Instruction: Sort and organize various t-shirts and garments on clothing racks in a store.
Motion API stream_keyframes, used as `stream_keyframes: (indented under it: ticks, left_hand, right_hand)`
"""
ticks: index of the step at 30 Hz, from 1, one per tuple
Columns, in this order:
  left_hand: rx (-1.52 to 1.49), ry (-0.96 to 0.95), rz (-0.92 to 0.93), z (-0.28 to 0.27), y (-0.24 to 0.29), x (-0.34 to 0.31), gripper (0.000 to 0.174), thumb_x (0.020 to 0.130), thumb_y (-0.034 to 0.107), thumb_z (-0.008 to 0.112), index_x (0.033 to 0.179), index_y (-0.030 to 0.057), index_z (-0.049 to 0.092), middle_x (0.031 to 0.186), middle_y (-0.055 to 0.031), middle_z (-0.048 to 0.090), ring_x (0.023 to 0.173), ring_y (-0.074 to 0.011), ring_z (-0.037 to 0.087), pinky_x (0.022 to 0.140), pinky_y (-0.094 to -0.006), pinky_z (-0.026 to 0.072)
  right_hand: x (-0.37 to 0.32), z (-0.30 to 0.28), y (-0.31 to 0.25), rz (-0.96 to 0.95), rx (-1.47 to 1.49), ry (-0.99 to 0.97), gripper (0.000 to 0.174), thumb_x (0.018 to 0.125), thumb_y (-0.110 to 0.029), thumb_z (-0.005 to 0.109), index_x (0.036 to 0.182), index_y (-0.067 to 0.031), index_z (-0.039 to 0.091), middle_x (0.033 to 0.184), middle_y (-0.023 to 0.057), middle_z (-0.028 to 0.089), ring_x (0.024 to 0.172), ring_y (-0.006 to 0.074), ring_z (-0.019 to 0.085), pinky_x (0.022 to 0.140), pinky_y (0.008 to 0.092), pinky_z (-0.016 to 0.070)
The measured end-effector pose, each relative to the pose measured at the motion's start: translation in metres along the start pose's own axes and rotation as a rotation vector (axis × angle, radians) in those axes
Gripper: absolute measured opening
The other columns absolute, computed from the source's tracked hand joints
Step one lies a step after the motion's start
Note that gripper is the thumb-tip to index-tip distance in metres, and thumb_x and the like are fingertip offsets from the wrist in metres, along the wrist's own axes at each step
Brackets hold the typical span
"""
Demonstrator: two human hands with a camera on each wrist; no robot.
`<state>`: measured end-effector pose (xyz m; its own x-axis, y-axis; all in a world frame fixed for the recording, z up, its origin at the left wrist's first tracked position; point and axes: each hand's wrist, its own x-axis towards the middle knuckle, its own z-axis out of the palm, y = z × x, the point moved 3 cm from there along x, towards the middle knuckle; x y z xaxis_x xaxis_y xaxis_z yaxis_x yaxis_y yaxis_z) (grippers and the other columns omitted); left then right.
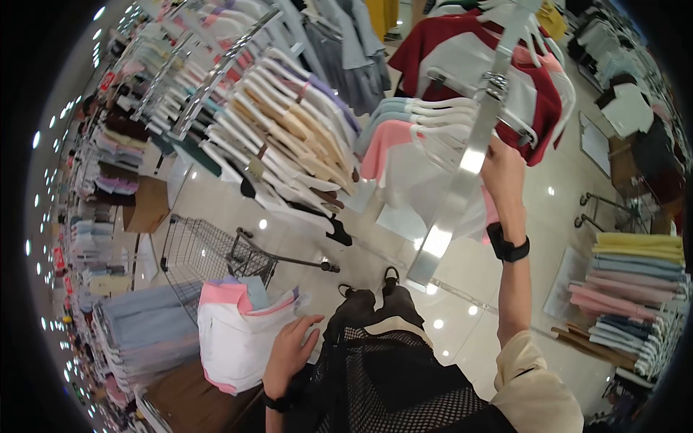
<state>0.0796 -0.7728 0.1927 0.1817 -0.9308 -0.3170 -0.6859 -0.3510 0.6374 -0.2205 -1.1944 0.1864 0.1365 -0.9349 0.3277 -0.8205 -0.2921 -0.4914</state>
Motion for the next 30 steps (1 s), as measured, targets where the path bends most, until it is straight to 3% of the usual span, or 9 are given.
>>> stream_keyframes:
  ticks: [2,5,9,13,18,21,24,27,30]
  left_hand:
    - [-0.006,-0.016,-0.011,0.001,-0.007,-0.003,0.03,0.101,0.01,0.067,0.131,0.0064,0.069,0.121,-0.0162,0.075,0.115,-0.0393,0.07,0.098,-0.0439,0.0547]
    - [-0.033,-0.011,-0.081,-0.004,-0.02,-0.015,0.031,0.102,0.009,0.067,0.133,0.0059,0.069,0.126,-0.016,0.074,0.121,-0.0383,0.069,0.102,-0.0425,0.0539]
    - [-0.11,0.152,-0.237,-0.018,-0.076,-0.053,0.033,0.1,0.012,0.068,0.132,0.0048,0.068,0.128,-0.0186,0.072,0.124,-0.0396,0.067,0.106,-0.0445,0.0519]
    - [0.113,0.289,-0.291,-0.034,-0.198,-0.117,0.039,0.095,0.009,0.07,0.134,0.002,0.065,0.138,-0.0221,0.065,0.133,-0.0428,0.058,0.115,-0.0466,0.0463]
    - [0.183,0.45,-0.393,-0.06,-0.277,-0.161,0.047,0.095,0.01,0.071,0.141,0.004,0.06,0.145,-0.0255,0.058,0.141,-0.045,0.052,0.118,-0.0498,0.0429]
    - [0.197,0.567,-0.445,-0.069,-0.317,-0.176,0.049,0.097,0.013,0.071,0.144,0.0048,0.058,0.151,-0.0303,0.052,0.143,-0.0485,0.048,0.119,-0.0522,0.0416]
    - [0.19,0.669,-0.493,-0.079,-0.35,-0.2,0.05,0.099,0.016,0.071,0.145,0.0053,0.058,0.152,-0.0306,0.051,0.144,-0.0488,0.047,0.119,-0.0531,0.0407]
    - [0.215,0.772,-0.56,-0.075,-0.424,-0.245,0.052,0.1,0.02,0.071,0.148,0.0054,0.056,0.155,-0.0305,0.049,0.145,-0.0491,0.046,0.121,-0.0541,0.0387]
    - [0.158,0.808,-0.761,-0.084,-0.45,-0.275,0.054,0.103,0.027,0.067,0.15,0.0034,0.054,0.158,-0.03,0.046,0.149,-0.0477,0.042,0.124,-0.0538,0.0335]
  right_hand:
    - [-0.013,0.009,0.01,-0.096,0.143,0.166,0.026,0.093,-0.017,0.074,0.116,-0.0052,0.074,0.089,0.0199,0.073,0.083,0.0392,0.073,0.074,0.046,0.0566]
    - [-0.056,0.005,-0.005,-0.105,0.214,0.367,0.031,0.096,-0.006,0.072,0.127,-0.0014,0.069,0.126,0.0156,0.071,0.115,0.0306,0.069,0.097,0.0394,0.0551]
    - [-0.142,0.019,-0.018,0.019,0.371,0.4,0.032,0.098,-0.004,0.07,0.13,-0.001,0.067,0.129,0.0145,0.067,0.119,0.0287,0.063,0.104,0.0394,0.0502]
    - [-0.231,0.055,-0.025,0.127,0.422,0.04,0.019,0.098,0.001,0.067,0.117,0.0009,0.068,0.113,0.0136,0.071,0.101,0.0279,0.068,0.093,0.0402,0.0553]
    - [-0.266,0.069,-0.107,-0.129,0.467,-0.504,0.016,0.098,-0.001,0.067,0.113,-0.0041,0.069,0.105,0.0133,0.072,0.09,0.0295,0.071,0.079,0.0412,0.0584]
    - [-0.278,0.089,-0.155,-0.331,0.356,-0.691,0.016,0.098,-0.005,0.068,0.114,-0.0059,0.069,0.103,0.0125,0.073,0.09,0.033,0.072,0.08,0.0428,0.0583]
    - [-0.291,0.116,-0.212,-0.41,0.272,-0.734,0.017,0.097,-0.007,0.07,0.114,-0.006,0.07,0.104,0.0125,0.075,0.09,0.0317,0.074,0.079,0.0413,0.0588]
    - [-0.307,0.14,-0.286,-0.489,0.318,-0.748,0.02,0.097,-0.008,0.071,0.117,-0.0046,0.07,0.104,0.0144,0.075,0.09,0.0313,0.075,0.081,0.0414,0.0588]
    - [-0.325,0.163,-0.37,-0.503,0.374,-0.859,0.023,0.098,-0.011,0.072,0.119,-0.0041,0.07,0.105,0.0148,0.075,0.092,0.031,0.075,0.082,0.0409,0.0587]
